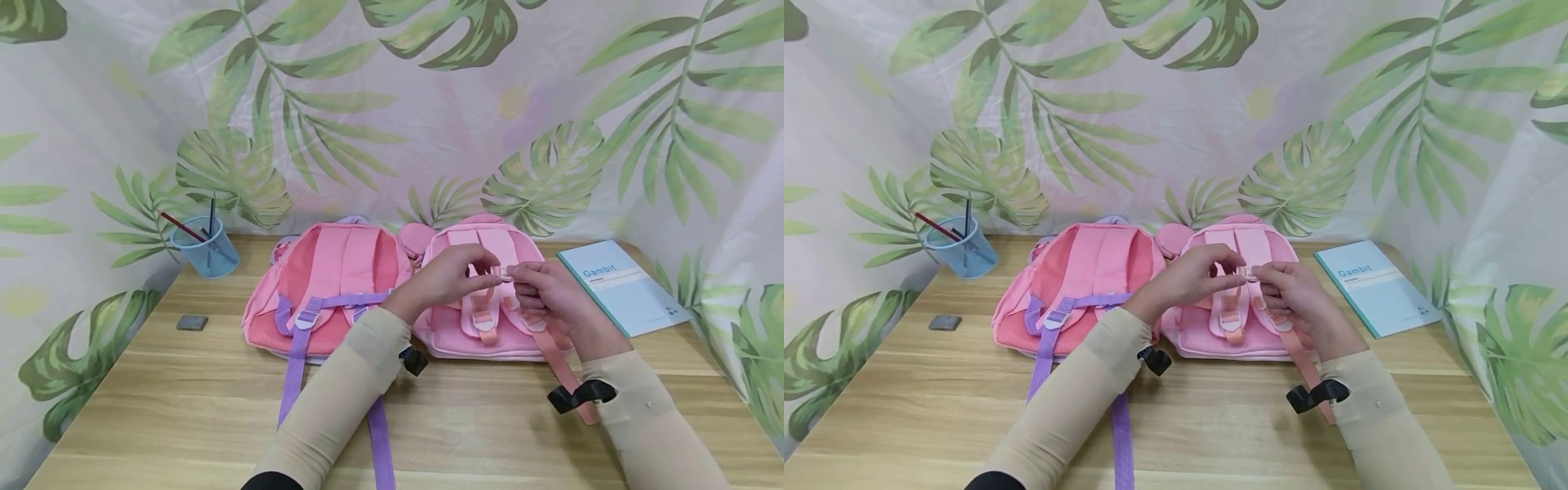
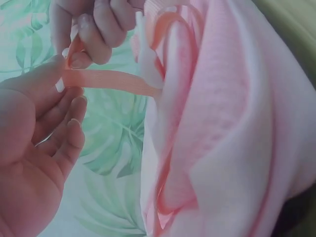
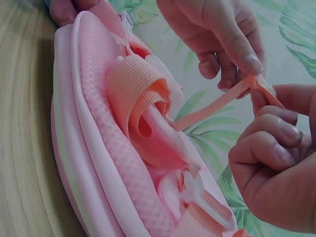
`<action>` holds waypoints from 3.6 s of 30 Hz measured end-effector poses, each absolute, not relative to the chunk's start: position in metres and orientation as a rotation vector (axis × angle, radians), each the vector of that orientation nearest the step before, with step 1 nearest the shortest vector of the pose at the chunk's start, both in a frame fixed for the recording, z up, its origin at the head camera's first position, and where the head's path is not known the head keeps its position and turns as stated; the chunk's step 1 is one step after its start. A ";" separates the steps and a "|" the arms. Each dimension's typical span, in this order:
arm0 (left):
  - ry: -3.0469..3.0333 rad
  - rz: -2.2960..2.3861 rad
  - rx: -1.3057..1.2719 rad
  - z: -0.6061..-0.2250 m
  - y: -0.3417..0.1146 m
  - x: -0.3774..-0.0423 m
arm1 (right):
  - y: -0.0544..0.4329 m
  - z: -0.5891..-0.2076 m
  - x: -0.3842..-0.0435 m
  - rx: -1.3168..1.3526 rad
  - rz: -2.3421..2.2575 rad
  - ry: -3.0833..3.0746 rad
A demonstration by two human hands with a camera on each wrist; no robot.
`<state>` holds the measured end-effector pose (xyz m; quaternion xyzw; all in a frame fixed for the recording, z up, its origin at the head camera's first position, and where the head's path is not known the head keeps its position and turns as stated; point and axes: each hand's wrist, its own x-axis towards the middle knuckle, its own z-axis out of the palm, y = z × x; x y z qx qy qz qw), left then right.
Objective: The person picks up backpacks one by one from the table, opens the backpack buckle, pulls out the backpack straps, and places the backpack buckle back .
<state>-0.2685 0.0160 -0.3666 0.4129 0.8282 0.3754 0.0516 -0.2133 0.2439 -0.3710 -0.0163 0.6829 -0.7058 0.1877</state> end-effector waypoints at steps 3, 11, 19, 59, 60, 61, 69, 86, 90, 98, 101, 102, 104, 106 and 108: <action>2.520 1.161 1.216 -0.367 0.016 -0.269 | 0.248 -0.371 -0.214 -0.060 -1.992 1.901; 2.483 1.280 1.134 -0.372 0.014 -0.272 | 0.261 -0.376 -0.212 -0.047 -2.043 1.808; 2.454 1.319 1.100 -0.373 0.016 -0.273 | 0.256 -0.378 -0.216 -0.034 -2.030 1.845; 2.400 1.390 1.117 -0.380 0.019 -0.271 | 0.251 -0.377 -0.215 0.017 -2.124 1.635; 2.412 1.378 1.122 -0.379 0.019 -0.271 | 0.251 -0.377 -0.215 0.013 -2.128 1.629; 2.428 1.360 1.129 -0.379 0.019 -0.270 | 0.250 -0.377 -0.215 0.011 -2.131 1.623; 2.532 1.201 1.203 -0.374 0.023 -0.268 | 0.247 -0.373 -0.214 0.048 -2.022 1.822; 2.483 1.050 1.077 -0.394 0.030 -0.269 | 0.246 -0.370 -0.213 0.041 -2.048 1.855; 2.509 1.023 1.054 -0.396 0.030 -0.268 | 0.247 -0.371 -0.213 0.034 -2.065 1.842; 2.549 0.942 1.075 -0.403 0.031 -0.267 | 0.249 -0.372 -0.212 -0.001 -2.126 1.798; 2.564 0.884 1.105 -0.406 0.032 -0.266 | 0.251 -0.369 -0.210 -0.043 -2.168 1.774; 2.570 0.864 1.109 -0.406 0.032 -0.265 | 0.252 -0.368 -0.210 -0.050 -2.181 1.766; 2.581 0.834 1.108 -0.408 0.032 -0.265 | 0.253 -0.367 -0.209 -0.070 -2.193 1.762; 2.587 0.822 1.101 -0.409 0.032 -0.264 | 0.253 -0.366 -0.210 -0.083 -2.195 1.754; 2.592 0.823 1.094 -0.410 0.031 -0.264 | 0.253 -0.367 -0.210 -0.103 -2.189 1.748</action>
